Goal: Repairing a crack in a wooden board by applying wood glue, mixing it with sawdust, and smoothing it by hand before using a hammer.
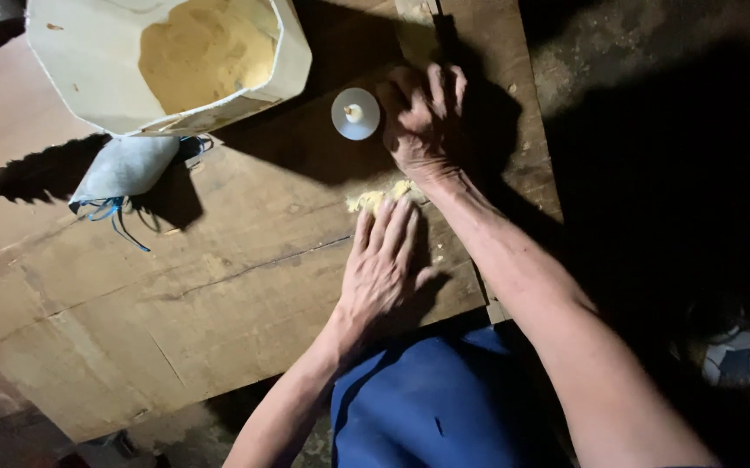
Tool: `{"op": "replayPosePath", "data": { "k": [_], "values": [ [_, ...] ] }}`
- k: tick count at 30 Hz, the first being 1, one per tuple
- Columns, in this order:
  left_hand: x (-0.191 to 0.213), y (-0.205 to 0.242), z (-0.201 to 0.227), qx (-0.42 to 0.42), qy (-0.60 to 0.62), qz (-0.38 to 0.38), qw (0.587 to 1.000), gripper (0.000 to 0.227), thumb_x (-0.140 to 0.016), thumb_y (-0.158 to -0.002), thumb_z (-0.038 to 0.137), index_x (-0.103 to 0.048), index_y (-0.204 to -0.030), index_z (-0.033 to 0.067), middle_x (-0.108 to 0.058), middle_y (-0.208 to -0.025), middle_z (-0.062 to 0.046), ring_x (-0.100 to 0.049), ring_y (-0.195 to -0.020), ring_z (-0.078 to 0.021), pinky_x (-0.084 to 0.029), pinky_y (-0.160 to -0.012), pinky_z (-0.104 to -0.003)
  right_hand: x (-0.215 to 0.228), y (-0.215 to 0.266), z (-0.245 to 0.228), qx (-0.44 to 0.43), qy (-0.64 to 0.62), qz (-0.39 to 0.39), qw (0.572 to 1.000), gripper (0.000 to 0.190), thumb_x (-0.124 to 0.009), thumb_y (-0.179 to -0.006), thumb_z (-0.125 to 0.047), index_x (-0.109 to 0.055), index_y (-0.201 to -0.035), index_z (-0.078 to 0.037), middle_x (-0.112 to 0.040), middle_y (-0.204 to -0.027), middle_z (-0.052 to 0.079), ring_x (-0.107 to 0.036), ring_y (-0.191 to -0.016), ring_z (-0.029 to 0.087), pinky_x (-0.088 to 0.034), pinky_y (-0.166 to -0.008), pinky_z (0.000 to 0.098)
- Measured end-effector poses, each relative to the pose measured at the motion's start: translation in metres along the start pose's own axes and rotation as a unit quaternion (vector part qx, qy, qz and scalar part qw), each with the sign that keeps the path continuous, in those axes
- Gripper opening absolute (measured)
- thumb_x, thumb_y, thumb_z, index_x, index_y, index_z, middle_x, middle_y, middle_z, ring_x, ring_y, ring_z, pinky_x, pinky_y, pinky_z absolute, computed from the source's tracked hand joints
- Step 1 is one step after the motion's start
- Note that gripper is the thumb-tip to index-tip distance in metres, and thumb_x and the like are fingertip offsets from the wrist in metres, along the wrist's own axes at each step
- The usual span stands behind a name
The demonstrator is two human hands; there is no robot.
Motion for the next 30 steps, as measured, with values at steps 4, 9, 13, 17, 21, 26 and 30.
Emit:
{"op": "replayPosePath", "data": {
  "k": [4,9,13,17,21,26,30],
  "values": [
    [-0.010,0.041,-0.014,-0.015,0.022,0.001,1.000,0.084,-0.045,-0.104,0.066,-0.045,-0.154,-0.0009,-0.038,-0.163,-0.021,-0.032,-0.153,-0.0397,-0.019,-0.127,-0.058,-0.010,0.008,0.005,-0.003,0.001,-0.037,0.999,0.026,-0.060,-0.077,-0.011,-0.066,-0.102,-0.009,-0.063,-0.112,0.008,-0.051,-0.094,0.035,-0.042,-0.087,0.0543],
    [-0.012,0.086,-0.040,0.097,0.048,0.112,0.988,0.092,-0.062,-0.106,0.056,-0.014,-0.167,0.0072,-0.015,-0.172,-0.020,-0.011,-0.161,-0.0437,-0.009,-0.131,-0.068,-0.008,0.007,0.004,-0.007,0.017,-0.050,0.999,0.031,-0.058,-0.077,-0.014,-0.065,-0.107,-0.010,-0.060,-0.111,0.007,-0.053,-0.098,0.032,-0.043,-0.090,0.0524],
    [-0.006,0.093,-0.032,0.183,-0.019,0.031,0.982,0.088,-0.041,-0.104,0.064,-0.036,-0.157,-0.0067,-0.023,-0.167,-0.026,-0.013,-0.158,-0.0436,-0.005,-0.129,-0.063,-0.015,0.012,0.006,-0.017,-0.021,-0.055,0.998,0.027,-0.045,-0.090,-0.022,-0.064,-0.105,-0.010,-0.059,-0.114,0.008,-0.052,-0.100,0.035,-0.040,-0.092,0.0555],
    [-0.013,0.091,-0.020,0.149,-0.011,0.085,0.985,0.088,-0.046,-0.107,0.065,-0.020,-0.164,0.0029,-0.015,-0.172,-0.020,-0.009,-0.161,-0.0394,-0.006,-0.131,-0.066,-0.015,0.009,0.006,-0.028,-0.052,-0.015,0.998,0.029,-0.037,-0.101,-0.029,-0.060,-0.095,-0.011,-0.060,-0.110,0.006,-0.052,-0.096,0.031,-0.039,-0.089,0.0513],
    [-0.011,0.066,-0.008,0.117,-0.008,0.053,0.992,0.090,-0.051,-0.102,0.069,-0.040,-0.156,-0.0019,-0.031,-0.166,-0.020,-0.019,-0.156,-0.0454,-0.008,-0.125,-0.070,-0.011,0.006,0.003,-0.025,-0.022,-0.007,0.999,0.018,-0.052,-0.079,-0.013,-0.059,-0.095,-0.011,-0.058,-0.104,0.005,-0.052,-0.096,0.030,-0.040,-0.088,0.0487],
    [-0.020,0.099,-0.019,0.160,0.008,0.092,0.983,0.080,-0.041,-0.108,0.062,-0.023,-0.164,0.0080,-0.018,-0.172,-0.015,-0.011,-0.162,-0.0346,-0.004,-0.132,-0.059,-0.020,0.013,0.008,-0.037,-0.064,-0.023,0.997,0.027,-0.041,-0.094,-0.027,-0.064,-0.100,-0.014,-0.060,-0.116,0.005,-0.052,-0.104,0.032,-0.038,-0.094,0.0547],
    [-0.016,0.103,-0.013,0.178,-0.013,0.131,0.975,0.060,-0.061,-0.105,0.046,-0.053,-0.149,0.0056,-0.041,-0.160,-0.022,-0.026,-0.154,-0.0451,-0.015,-0.128,-0.065,-0.015,0.010,0.006,-0.027,-0.052,-0.036,0.998,0.017,-0.050,-0.085,-0.019,-0.061,-0.095,-0.013,-0.060,-0.110,0.006,-0.050,-0.095,0.032,-0.038,-0.090,0.0514]
  ]
}}
Point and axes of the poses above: each hand's wrist, its own y-axis away from the middle knuckle, its own x-axis out of the back of the hand, z = x × y, the point moved 2 cm from there along -y, towards the middle knuckle
